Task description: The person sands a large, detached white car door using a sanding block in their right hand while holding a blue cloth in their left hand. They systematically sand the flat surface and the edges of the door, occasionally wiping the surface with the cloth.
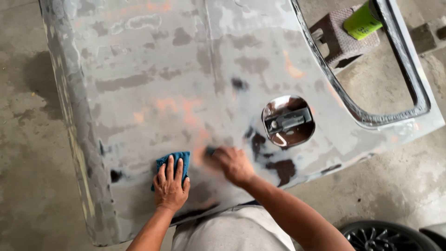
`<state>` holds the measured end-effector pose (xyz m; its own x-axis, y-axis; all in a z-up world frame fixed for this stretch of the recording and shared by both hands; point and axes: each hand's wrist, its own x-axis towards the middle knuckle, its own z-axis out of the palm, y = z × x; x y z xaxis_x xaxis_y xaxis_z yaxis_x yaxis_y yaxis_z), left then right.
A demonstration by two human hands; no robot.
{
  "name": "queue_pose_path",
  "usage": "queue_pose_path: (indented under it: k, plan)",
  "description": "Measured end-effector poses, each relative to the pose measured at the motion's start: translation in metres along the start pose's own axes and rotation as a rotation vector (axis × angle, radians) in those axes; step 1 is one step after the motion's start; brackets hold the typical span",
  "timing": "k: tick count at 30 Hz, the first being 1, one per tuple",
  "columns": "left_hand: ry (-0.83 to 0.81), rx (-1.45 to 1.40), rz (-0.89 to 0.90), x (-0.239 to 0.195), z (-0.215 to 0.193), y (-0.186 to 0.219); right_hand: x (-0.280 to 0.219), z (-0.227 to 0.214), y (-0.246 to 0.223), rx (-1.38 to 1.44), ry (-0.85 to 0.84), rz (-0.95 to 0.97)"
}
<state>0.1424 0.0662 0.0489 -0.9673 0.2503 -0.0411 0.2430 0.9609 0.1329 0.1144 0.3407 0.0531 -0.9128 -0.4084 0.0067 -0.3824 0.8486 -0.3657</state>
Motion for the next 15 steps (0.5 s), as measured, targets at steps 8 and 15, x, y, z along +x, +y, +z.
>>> queue_pose_path:
  k: [8,15]
  plan:
    - [0.011,-0.054,-0.100,0.052,0.025,0.075,0.077,-0.073,0.163,0.047,-0.040,-0.079]
    - [0.093,-0.157,-0.180,0.184,0.031,0.180,0.067,-0.093,0.333,0.033,0.465,0.555]
